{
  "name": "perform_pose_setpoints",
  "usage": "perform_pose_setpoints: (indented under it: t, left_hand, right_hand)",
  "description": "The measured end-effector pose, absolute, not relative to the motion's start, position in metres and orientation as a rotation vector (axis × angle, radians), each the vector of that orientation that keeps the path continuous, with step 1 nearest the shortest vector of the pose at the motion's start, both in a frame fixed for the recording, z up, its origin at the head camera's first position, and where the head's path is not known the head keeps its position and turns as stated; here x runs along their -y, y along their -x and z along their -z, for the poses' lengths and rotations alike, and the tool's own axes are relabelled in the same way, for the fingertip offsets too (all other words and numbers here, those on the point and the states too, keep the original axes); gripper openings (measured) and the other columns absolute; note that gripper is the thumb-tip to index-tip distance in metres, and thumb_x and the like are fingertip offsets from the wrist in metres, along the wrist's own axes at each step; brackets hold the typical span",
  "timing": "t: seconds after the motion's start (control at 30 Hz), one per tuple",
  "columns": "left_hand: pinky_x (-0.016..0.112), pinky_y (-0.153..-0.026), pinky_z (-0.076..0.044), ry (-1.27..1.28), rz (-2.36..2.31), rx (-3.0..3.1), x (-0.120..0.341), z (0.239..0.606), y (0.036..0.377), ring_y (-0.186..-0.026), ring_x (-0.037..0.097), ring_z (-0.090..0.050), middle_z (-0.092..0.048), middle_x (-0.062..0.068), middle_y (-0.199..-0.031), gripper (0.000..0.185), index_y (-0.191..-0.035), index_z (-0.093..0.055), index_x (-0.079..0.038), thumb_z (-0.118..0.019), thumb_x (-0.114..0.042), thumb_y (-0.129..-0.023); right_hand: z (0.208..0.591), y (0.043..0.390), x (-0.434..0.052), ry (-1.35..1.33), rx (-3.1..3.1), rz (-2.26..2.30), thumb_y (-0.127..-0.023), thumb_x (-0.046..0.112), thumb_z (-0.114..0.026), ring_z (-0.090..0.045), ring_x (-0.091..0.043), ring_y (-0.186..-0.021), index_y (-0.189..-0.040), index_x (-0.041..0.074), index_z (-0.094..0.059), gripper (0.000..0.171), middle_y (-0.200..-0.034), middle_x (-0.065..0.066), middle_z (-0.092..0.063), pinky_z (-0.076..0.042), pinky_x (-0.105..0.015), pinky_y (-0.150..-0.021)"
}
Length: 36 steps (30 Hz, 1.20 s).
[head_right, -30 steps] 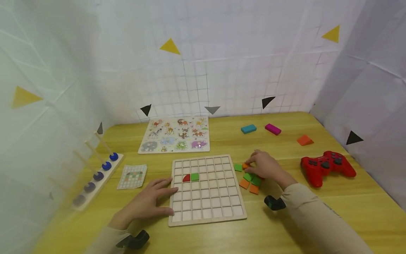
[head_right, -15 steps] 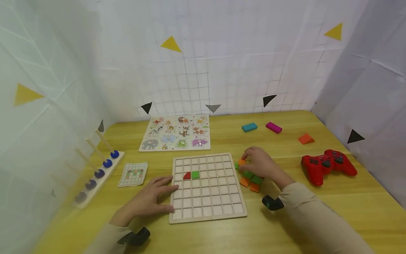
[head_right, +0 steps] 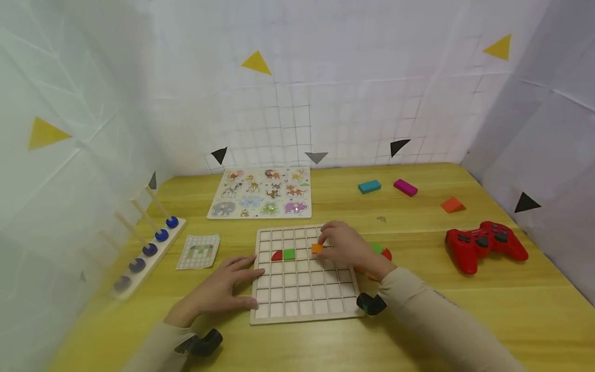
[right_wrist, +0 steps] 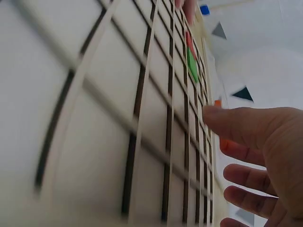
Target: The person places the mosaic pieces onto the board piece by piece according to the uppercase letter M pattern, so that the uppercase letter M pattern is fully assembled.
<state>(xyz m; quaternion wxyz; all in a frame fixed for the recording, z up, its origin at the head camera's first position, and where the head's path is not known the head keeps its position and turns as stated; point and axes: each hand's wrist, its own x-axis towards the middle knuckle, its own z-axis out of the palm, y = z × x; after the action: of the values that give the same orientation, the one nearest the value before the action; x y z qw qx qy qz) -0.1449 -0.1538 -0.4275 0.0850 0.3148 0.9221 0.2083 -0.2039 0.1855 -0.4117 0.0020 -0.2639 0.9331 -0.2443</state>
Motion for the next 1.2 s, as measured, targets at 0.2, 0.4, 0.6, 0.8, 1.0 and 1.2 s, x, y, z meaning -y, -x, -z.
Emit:
perform_pose_setpoints:
  t: [0.2, 0.4, 0.6, 0.8, 1.0, 1.2]
  left_hand:
    - [0.057, -0.112, -0.037, -0.934, -0.613, -2.750, 0.153, 0.427, 0.146, -0.145, 0.039, -0.033, -0.035, 0.012, -0.160, 0.070, -0.141, -0.057, -0.023, -0.073, -0.056, -0.082]
    - [0.057, -0.112, -0.036, -0.919, -0.620, -2.747, 0.153, 0.427, 0.145, -0.146, 0.038, -0.032, -0.035, 0.011, -0.160, 0.069, -0.140, -0.057, -0.024, -0.073, -0.056, -0.081]
    - [0.057, -0.113, -0.036, -0.913, -0.623, -2.749, 0.154, 0.428, 0.145, -0.146, 0.037, -0.031, -0.034, 0.010, -0.160, 0.070, -0.141, -0.057, -0.024, -0.074, -0.056, -0.081]
    - [0.057, -0.112, -0.036, -0.914, -0.628, -2.748, 0.154, 0.427, 0.145, -0.146, 0.038, -0.031, -0.035, 0.011, -0.160, 0.070, -0.141, -0.057, -0.023, -0.074, -0.054, -0.081]
    - [0.057, -0.112, -0.037, -0.926, -0.623, -2.753, 0.154, 0.427, 0.144, -0.146, 0.037, -0.032, -0.035, 0.011, -0.160, 0.069, -0.141, -0.057, -0.023, -0.074, -0.054, -0.081]
    - [0.057, -0.111, -0.037, -0.932, -0.619, -2.758, 0.154, 0.427, 0.144, -0.146, 0.037, -0.032, -0.036, 0.011, -0.159, 0.069, -0.141, -0.057, -0.023, -0.074, -0.054, -0.081]
  right_hand:
    - [0.413, 0.205, -0.166, 0.952, -2.925, 0.694, -0.084, 0.021, -0.077, -0.058, -0.037, -0.114, -0.095, 0.010, -0.075, 0.016, -0.122, -0.018, -0.064, -0.050, -0.052, -0.094]
    - [0.416, 0.205, -0.160, 1.006, -2.937, 0.645, -0.083, 0.019, -0.077, -0.060, -0.036, -0.112, -0.095, 0.009, -0.075, 0.016, -0.119, -0.015, -0.066, -0.050, -0.051, -0.094]
    - [0.416, 0.204, -0.158, 1.005, -2.946, 0.633, -0.083, 0.022, -0.078, -0.060, -0.036, -0.113, -0.095, 0.009, -0.076, 0.017, -0.119, -0.016, -0.066, -0.050, -0.052, -0.095]
    - [0.416, 0.204, -0.157, 0.982, -2.934, 0.636, -0.084, 0.024, -0.078, -0.058, -0.036, -0.115, -0.096, 0.010, -0.076, 0.018, -0.121, -0.017, -0.065, -0.049, -0.053, -0.096]
    - [0.417, 0.205, -0.157, 1.025, -2.939, 0.628, -0.085, 0.024, -0.078, -0.059, -0.035, -0.114, -0.099, 0.009, -0.076, 0.021, -0.121, -0.017, -0.064, -0.050, -0.051, -0.095]
    - [0.419, 0.206, -0.157, 1.045, -2.943, 0.634, -0.085, 0.025, -0.077, -0.059, -0.034, -0.112, -0.100, 0.009, -0.076, 0.022, -0.119, -0.016, -0.065, -0.050, -0.050, -0.094]
